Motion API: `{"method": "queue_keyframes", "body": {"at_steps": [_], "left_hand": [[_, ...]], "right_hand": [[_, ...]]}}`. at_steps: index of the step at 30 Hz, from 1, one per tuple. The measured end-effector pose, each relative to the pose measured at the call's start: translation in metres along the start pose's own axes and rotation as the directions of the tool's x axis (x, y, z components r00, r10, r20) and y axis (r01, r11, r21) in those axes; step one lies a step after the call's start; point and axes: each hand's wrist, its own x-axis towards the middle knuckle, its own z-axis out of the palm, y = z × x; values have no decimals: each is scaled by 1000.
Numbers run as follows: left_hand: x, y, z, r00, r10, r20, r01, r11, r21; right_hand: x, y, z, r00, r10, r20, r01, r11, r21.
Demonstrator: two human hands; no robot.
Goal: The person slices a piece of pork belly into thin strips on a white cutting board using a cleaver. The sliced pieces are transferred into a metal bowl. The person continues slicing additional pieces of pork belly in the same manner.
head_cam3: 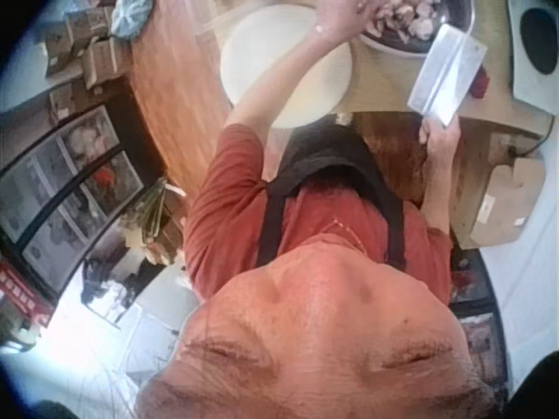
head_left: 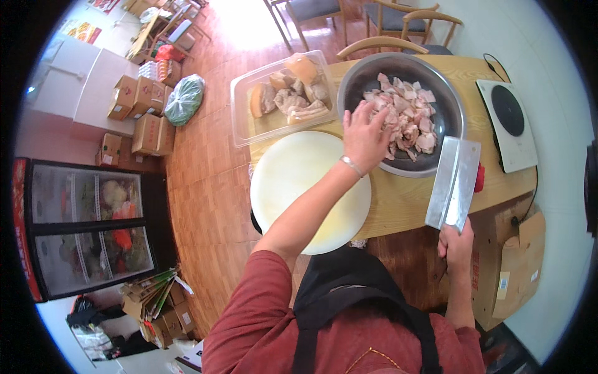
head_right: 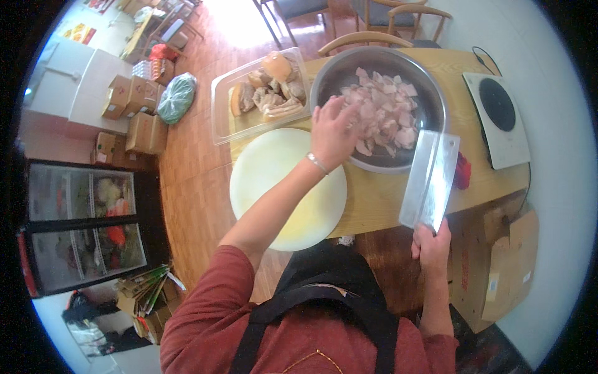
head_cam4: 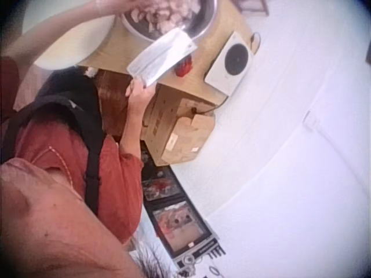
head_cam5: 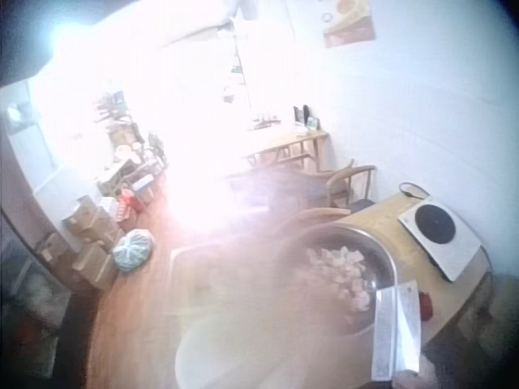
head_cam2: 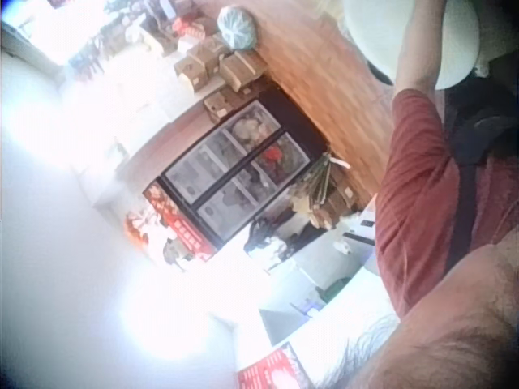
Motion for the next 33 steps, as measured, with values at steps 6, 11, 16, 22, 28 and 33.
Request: {"method": "queue_keyframes", "body": {"at_steps": [6,11,16,22,28,33], "left_hand": [[3,-128,-63,942,-337,17,326,922,208],[29,-181,-107,765,-449,461,400,893,205],[36,-216,-110,749,-228,622,208,972,106],[47,-223,-111,749,-194,634,265,964,-17],[45,-274,-115,680,-416,604,723,521,-454],[38,-223,-160,639,-407,653,757,181,-628]], "right_hand": [[-8,17,26,992,63,112,-69,996,51],[4,7,55,983,68,173,-68,998,-6],[14,-1,83,979,83,186,-79,996,-30],[16,-12,117,975,130,181,-125,991,-40],[20,-14,132,974,121,194,-115,992,-44],[20,-12,129,972,93,215,-91,996,-20]]}}
